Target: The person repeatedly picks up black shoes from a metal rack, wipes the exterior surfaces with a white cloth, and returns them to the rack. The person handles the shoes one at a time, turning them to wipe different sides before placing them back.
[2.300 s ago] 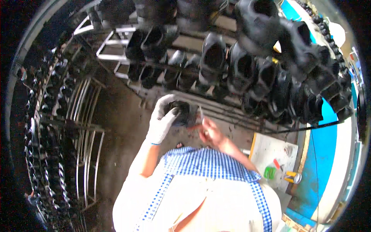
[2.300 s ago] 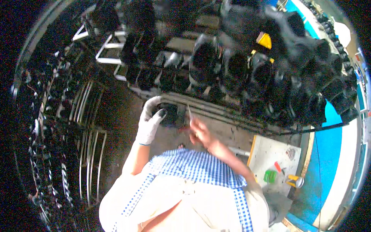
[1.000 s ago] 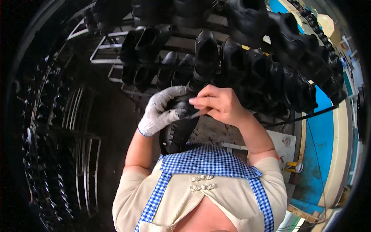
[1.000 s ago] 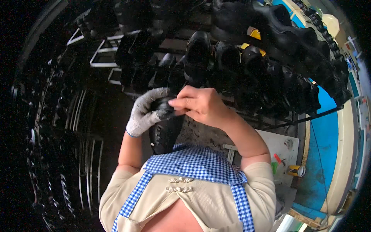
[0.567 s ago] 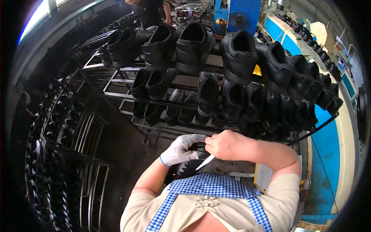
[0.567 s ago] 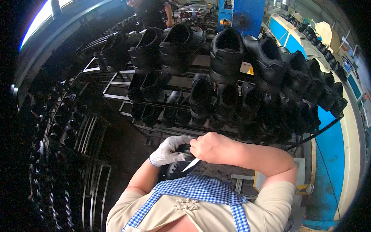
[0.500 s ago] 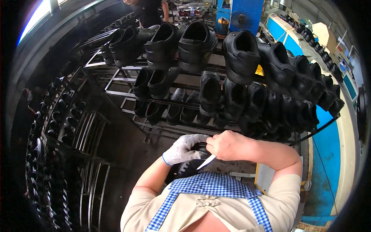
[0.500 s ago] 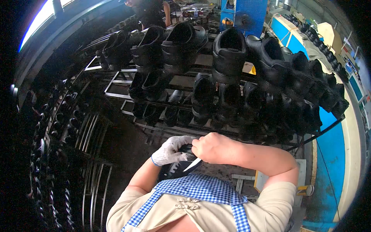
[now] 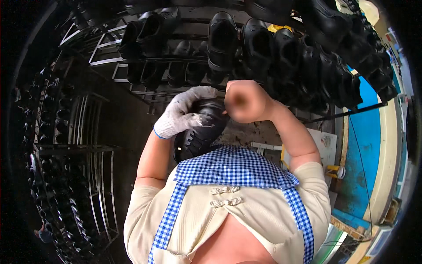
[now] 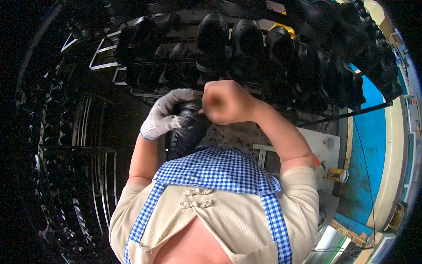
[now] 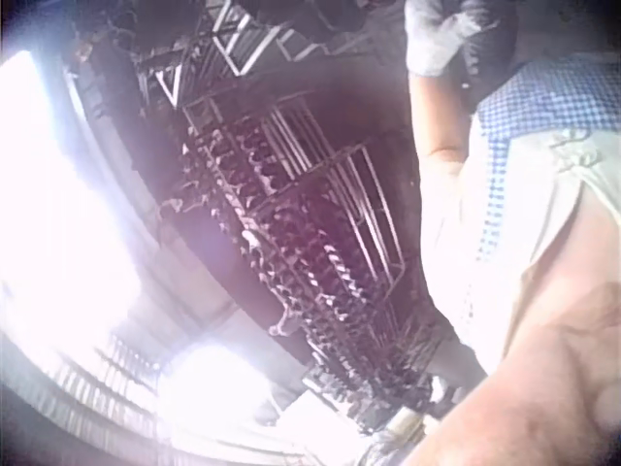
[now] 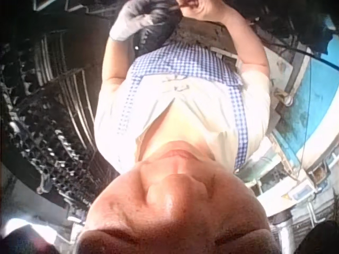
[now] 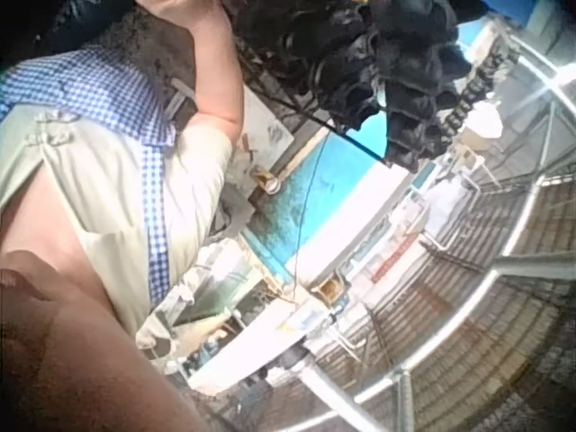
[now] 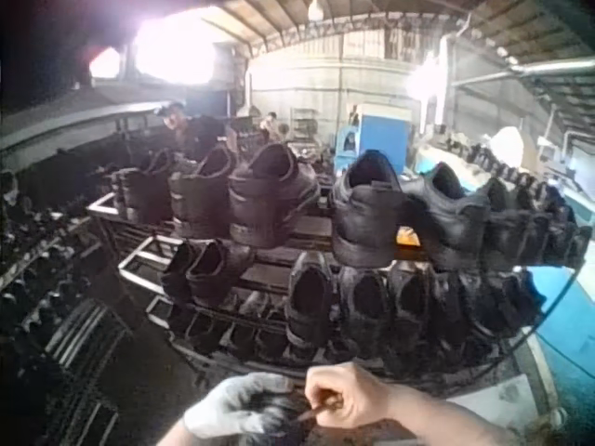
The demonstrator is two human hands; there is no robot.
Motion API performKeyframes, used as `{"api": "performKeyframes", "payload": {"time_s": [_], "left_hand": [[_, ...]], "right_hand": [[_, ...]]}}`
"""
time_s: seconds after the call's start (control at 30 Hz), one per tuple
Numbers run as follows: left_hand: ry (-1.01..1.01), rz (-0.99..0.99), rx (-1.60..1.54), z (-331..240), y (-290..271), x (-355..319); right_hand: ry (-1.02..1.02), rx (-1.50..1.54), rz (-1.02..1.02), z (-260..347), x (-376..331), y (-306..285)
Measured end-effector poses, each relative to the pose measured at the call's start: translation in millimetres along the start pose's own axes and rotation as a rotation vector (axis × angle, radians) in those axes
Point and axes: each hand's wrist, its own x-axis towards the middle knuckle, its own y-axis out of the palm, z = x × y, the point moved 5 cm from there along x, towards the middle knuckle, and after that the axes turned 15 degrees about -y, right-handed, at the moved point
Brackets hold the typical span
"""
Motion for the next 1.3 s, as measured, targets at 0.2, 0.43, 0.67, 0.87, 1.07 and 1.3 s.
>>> {"api": "performKeyframes", "payload": {"time_s": [0.2, 0.43, 0.67, 0.87, 1.07, 1.3], "left_hand": [[0.052, -0.163, -0.085, -6.7, -24.7, -4.0], [0.301, -0.594, -0.537, 0.5, -99.4, 0.9], [0.247, -0.764, -0.438, 0.2, -124.5, 3.9], [0.413, -1.038, 0.027, 17.3, -166.9, -2.3], [0.510, -1.167, 0.931, -66.3, -146.1, 4.7], [0.705, -0.989, 0.944, -57.2, -112.7, 1.0]], "right_hand": [[0.257, 0.180, -0.218, -49.1, -56.1, 29.4], [0.811, 0.496, 0.023, -116.5, -122.3, 145.0], [0.454, 0.519, -0.139, -101.2, -99.8, 133.8], [0.451, 1.617, -0.598, -120.7, 17.5, 124.1], [0.550, 1.538, -0.869, -177.5, 59.1, 107.8], [0.670, 1.267, -0.745, -188.3, -40.4, 191.9]]}}
